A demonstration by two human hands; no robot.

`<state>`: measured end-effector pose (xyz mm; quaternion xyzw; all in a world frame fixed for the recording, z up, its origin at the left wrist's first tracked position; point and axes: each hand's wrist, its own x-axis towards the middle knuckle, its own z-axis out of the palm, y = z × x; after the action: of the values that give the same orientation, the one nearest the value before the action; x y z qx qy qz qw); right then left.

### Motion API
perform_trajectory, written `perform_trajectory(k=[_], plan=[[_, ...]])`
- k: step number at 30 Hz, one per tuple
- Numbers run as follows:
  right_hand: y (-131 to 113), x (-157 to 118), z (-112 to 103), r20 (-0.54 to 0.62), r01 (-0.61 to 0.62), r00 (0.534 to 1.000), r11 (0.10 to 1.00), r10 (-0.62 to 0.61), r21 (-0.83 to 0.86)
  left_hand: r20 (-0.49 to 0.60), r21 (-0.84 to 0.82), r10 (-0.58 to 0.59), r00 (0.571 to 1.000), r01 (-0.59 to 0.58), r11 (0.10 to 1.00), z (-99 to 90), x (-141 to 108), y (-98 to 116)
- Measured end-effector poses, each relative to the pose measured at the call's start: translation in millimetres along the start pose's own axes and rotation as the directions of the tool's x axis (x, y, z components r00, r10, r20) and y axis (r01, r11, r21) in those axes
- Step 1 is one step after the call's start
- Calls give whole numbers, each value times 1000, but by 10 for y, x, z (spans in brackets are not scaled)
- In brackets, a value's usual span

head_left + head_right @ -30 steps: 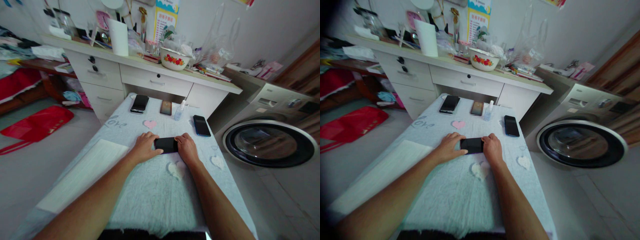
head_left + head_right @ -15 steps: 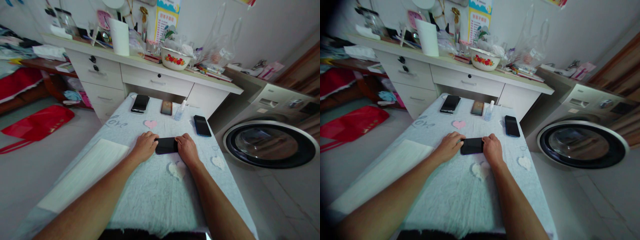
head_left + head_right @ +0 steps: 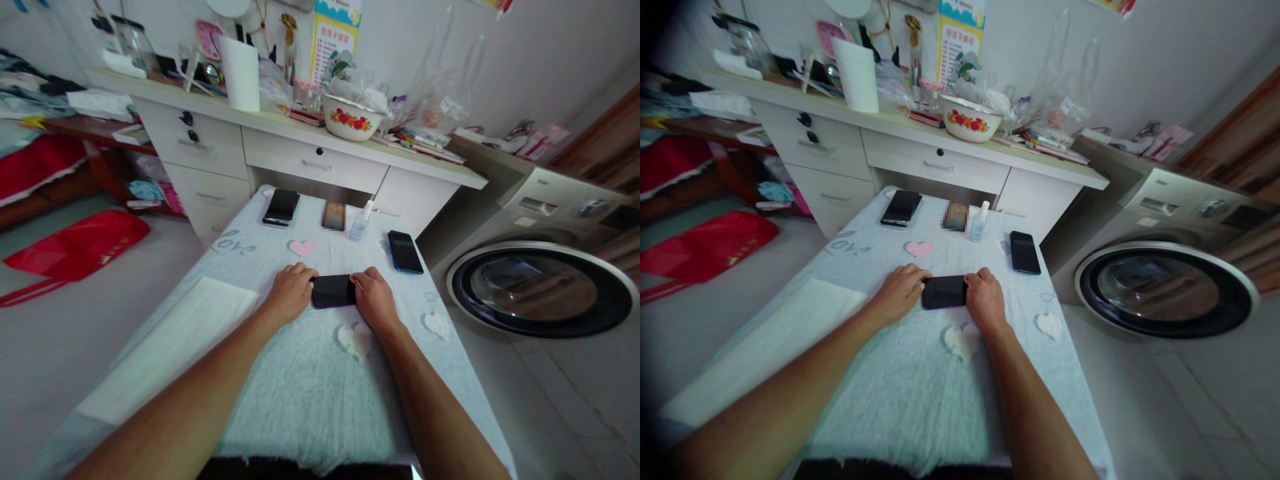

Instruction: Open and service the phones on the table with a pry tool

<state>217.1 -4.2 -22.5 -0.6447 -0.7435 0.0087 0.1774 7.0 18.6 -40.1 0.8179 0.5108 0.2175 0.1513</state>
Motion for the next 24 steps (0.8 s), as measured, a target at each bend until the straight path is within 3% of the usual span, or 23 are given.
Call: perform_trajectory(k=[24], plan=[[-5, -11, -43, 28, -8, 1000, 1000, 8, 10, -8, 1, -6, 1000, 6, 1000, 4, -6, 1]])
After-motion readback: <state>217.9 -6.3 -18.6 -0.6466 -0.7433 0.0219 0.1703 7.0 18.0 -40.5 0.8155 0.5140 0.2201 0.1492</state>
